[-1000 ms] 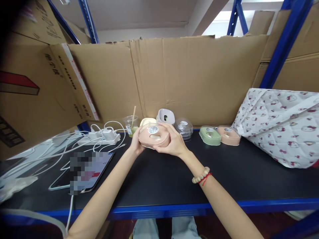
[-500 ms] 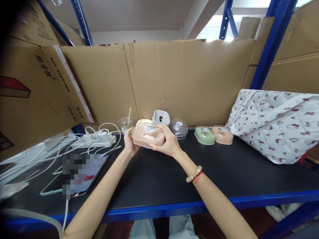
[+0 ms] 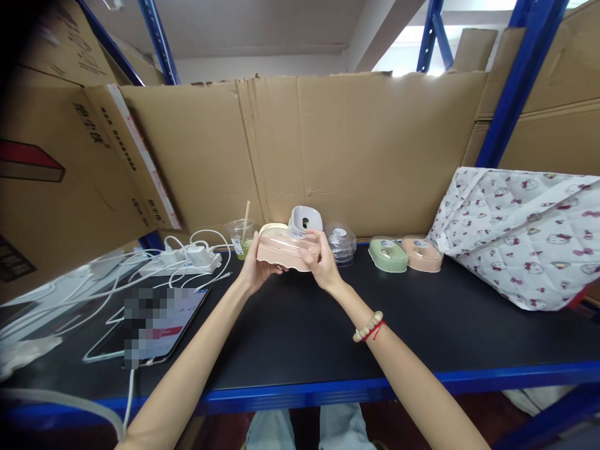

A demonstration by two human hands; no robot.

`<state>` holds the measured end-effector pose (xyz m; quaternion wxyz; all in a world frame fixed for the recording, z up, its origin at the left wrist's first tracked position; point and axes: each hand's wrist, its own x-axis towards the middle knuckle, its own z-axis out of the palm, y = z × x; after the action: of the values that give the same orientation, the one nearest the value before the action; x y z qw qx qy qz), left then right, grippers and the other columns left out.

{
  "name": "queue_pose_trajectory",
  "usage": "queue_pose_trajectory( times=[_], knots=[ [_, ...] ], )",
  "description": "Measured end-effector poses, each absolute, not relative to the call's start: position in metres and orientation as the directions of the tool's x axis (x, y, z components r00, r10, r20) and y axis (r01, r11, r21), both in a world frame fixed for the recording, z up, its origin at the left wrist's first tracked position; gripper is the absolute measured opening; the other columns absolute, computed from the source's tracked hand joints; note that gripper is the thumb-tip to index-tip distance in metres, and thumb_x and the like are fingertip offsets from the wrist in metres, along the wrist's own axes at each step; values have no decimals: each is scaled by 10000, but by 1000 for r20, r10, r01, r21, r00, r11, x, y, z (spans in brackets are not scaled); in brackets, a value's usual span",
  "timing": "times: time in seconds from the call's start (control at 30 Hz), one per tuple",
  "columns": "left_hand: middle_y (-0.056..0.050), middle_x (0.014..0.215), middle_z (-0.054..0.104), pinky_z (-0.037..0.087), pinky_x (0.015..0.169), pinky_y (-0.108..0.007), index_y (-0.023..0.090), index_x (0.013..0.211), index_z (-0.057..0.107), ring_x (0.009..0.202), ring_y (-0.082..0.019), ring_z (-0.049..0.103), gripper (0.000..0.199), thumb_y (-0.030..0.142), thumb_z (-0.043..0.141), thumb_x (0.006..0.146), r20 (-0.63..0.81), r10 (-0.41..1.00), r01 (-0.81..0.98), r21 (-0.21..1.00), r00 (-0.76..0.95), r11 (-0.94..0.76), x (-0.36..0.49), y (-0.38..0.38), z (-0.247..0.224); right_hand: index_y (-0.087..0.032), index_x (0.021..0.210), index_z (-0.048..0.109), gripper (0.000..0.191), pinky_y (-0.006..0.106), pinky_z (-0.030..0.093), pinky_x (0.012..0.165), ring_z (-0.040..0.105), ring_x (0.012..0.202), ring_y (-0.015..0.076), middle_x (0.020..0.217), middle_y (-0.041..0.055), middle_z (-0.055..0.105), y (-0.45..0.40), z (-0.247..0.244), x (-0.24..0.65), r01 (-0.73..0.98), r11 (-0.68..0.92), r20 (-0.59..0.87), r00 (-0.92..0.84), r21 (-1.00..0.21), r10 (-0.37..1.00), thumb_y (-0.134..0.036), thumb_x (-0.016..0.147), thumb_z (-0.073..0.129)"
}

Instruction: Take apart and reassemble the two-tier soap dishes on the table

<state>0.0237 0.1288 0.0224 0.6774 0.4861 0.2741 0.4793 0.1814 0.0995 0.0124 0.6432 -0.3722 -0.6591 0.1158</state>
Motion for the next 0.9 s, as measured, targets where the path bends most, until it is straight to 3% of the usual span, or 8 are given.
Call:
queue_pose_trajectory(
  times=[0.07, 0.17, 0.3, 0.5, 0.7, 0.9],
  knots=[
    [-115, 649, 623, 478, 482, -253, 113, 923, 631, 578, -216, 607, 563, 638, 544, 736, 130, 896, -382, 923, 425, 47, 23, 130, 19, -220, 997, 465, 511, 410, 447, 847, 553, 966, 245, 998, 77, 587, 99, 15, 182, 326, 693, 755, 117, -643, 646, -627, 689, 473],
    [-101, 752, 640, 497, 511, -259, 142, 1029, 584, 610, -220, 620, 578, 461, 760, 580, 194, 865, -394, 919, 463, 5, 22, 130, 17, -221, 1004, 463, 554, 412, 445, 856, 559, 959, 246, 1017, 77, 587, 98, 17, 183, 275, 678, 726, 132, -681, 675, -629, 637, 538],
    [-81, 775, 638, 504, 498, -248, 157, 994, 581, 586, -201, 613, 588, 347, 812, 489, 220, 861, -415, 910, 458, -11, 23, 129, 18, -219, 970, 497, 609, 408, 450, 836, 575, 906, 249, 981, 73, 605, 100, 20, 184, 243, 646, 688, 187, -724, 701, -654, 556, 599],
    [-102, 792, 638, 540, 567, -304, 135, 911, 602, 653, -223, 613, 549, 384, 817, 471, 214, 868, -427, 904, 448, -2, 25, 128, 20, -213, 810, 526, 644, 424, 450, 809, 592, 814, 258, 819, 64, 631, 102, 27, 187, 87, 574, 570, 304, -814, 763, -781, 506, 513],
    [-77, 738, 633, 529, 540, -278, 126, 932, 558, 593, -209, 612, 751, 493, 858, 349, 218, 847, -436, 900, 485, 18, 26, 129, 19, -222, 844, 531, 577, 391, 456, 808, 589, 885, 247, 887, 50, 632, 98, 29, 186, 190, 635, 662, 173, -749, 729, -682, 503, 612],
    [-79, 771, 640, 531, 578, -283, 125, 984, 548, 607, -205, 617, 801, 538, 847, 366, 247, 819, -428, 904, 517, -2, 23, 133, 16, -228, 863, 536, 510, 405, 446, 853, 584, 931, 247, 927, 47, 638, 97, 30, 187, 207, 657, 684, 106, -725, 721, -627, 553, 605]
  ],
)
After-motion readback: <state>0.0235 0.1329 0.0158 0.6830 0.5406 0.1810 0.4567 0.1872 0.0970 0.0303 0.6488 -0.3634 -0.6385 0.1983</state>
